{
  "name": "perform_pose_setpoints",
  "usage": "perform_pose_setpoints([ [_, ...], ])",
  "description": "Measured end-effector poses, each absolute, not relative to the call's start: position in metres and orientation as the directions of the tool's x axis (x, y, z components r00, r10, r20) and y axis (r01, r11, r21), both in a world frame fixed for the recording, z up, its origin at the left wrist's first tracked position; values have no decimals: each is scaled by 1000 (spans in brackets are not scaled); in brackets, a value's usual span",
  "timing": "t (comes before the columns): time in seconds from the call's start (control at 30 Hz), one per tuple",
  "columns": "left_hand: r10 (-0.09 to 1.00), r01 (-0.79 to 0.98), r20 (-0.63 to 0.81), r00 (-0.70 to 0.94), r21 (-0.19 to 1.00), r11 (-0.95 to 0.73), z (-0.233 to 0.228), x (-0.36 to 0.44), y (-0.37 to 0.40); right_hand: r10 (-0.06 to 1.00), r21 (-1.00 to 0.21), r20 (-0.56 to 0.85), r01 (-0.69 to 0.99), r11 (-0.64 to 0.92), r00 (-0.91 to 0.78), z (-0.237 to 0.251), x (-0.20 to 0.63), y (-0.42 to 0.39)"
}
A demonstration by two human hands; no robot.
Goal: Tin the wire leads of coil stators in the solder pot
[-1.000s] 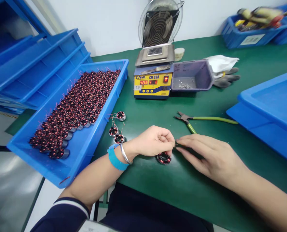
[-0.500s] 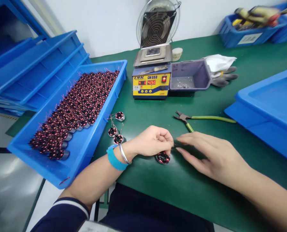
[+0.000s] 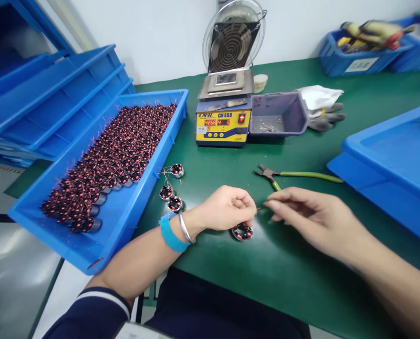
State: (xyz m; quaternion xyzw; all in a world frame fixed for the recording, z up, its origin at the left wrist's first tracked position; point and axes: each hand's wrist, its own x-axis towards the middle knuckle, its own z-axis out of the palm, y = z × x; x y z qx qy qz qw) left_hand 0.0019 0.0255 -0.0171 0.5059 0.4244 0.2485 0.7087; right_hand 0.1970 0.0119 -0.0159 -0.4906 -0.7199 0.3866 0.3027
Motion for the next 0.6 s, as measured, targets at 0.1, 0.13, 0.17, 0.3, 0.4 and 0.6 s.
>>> perform_pose_setpoints([
  [0.1,783,61,-328,528,935,350,-16,3,24,902,-944,-137,330,6,-409,-12,185,12],
  [0.13,778,56,-326,537,934,352,-16,3,24,902,-959,-170,278,-58,-396,-11,183,13],
  [0.17,775,52,-328,541,932,358,-15,3,24,912,-970,-193,214,-120,-362,-10,182,14],
  [0.3,815,5,-363,451,915,404,-15,5,24,958,-976,-163,181,-122,-235,-12,185,14],
  [0.4,858,-92,-387,336,894,439,-17,10,24,952,-870,28,462,174,-306,-18,182,6],
  [0.6,948,-412,-313,55,858,307,-13,15,27,878,-760,138,519,391,-459,-24,176,1],
])
